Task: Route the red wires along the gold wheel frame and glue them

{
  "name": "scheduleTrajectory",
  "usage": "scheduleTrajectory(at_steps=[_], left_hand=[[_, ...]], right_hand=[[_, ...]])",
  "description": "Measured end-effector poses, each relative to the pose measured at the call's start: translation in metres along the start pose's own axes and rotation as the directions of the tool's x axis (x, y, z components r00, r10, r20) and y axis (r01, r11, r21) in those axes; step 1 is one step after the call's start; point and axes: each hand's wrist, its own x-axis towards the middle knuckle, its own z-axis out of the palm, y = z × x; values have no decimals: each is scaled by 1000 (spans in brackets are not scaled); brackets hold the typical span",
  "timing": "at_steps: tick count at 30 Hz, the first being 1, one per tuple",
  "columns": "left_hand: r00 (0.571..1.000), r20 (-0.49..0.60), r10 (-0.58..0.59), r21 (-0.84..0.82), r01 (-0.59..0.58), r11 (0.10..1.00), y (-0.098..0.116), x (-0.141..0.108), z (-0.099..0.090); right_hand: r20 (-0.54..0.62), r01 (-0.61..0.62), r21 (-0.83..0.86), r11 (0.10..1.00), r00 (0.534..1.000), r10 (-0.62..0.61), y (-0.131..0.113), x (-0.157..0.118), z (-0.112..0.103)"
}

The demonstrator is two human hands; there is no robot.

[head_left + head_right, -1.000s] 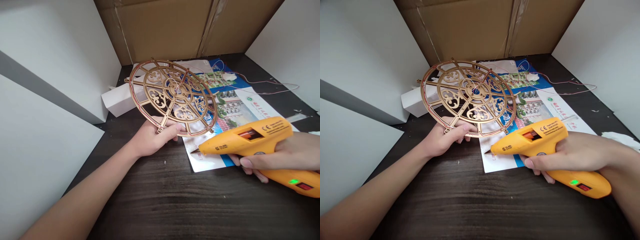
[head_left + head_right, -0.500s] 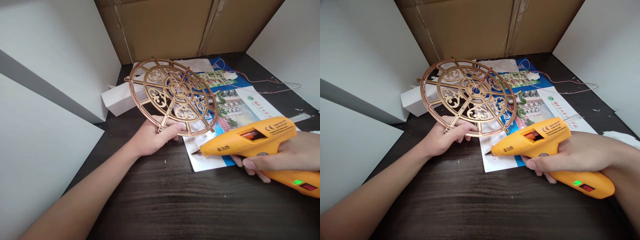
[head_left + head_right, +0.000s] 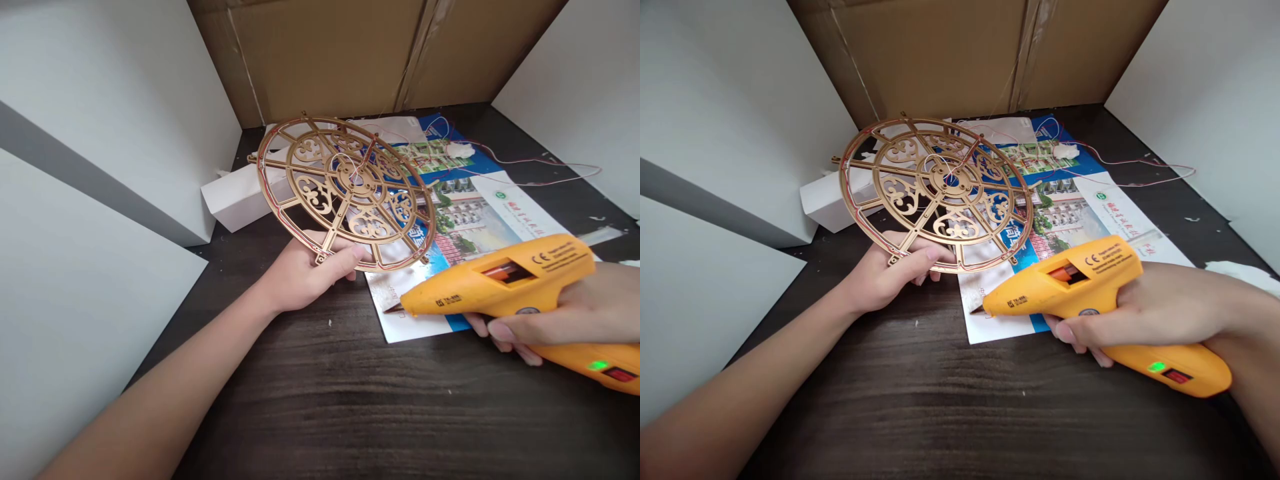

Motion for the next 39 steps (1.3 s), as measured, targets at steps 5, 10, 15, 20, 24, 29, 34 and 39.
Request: scheduleTrajectory(at_steps=[5, 10, 15, 20, 24, 29, 34, 39], left_hand=[[1000, -3, 13, 3, -13, 1000, 0, 0, 0], [1000, 1, 24, -9, -24, 1000, 0, 1, 0], [1000, 6, 17, 0, -17, 1000, 1, 1, 0], [1000, 5, 16, -7, -16, 1000, 1, 1, -1], [1000, 6, 19, -5, -19, 1000, 0, 0, 0], [999, -5, 37, -1, -37, 999, -1, 0, 1], [1000, 0, 28, -11, -28, 1000, 0, 0, 1], [1000, 1, 28, -27, -28, 999, -1, -1, 2]], right_hand=[[17, -7, -2, 1000, 1000, 7, 0, 1, -1], [17, -7, -9, 1000, 1000, 7, -2, 2, -1], [21, -24, 13, 1000, 999, 24, -3, 1, 0], [0, -12, -8, 1000, 1000, 12, -4, -1, 0], [-13, -61, 44, 997, 998, 61, -3, 1, 1], [-57, -49, 82, 995, 997, 54, -1, 4, 4], [-25, -4, 85, 996, 1000, 6, 1, 5, 3], [-55, 12, 94, 996, 998, -7, 2, 6, 3]])
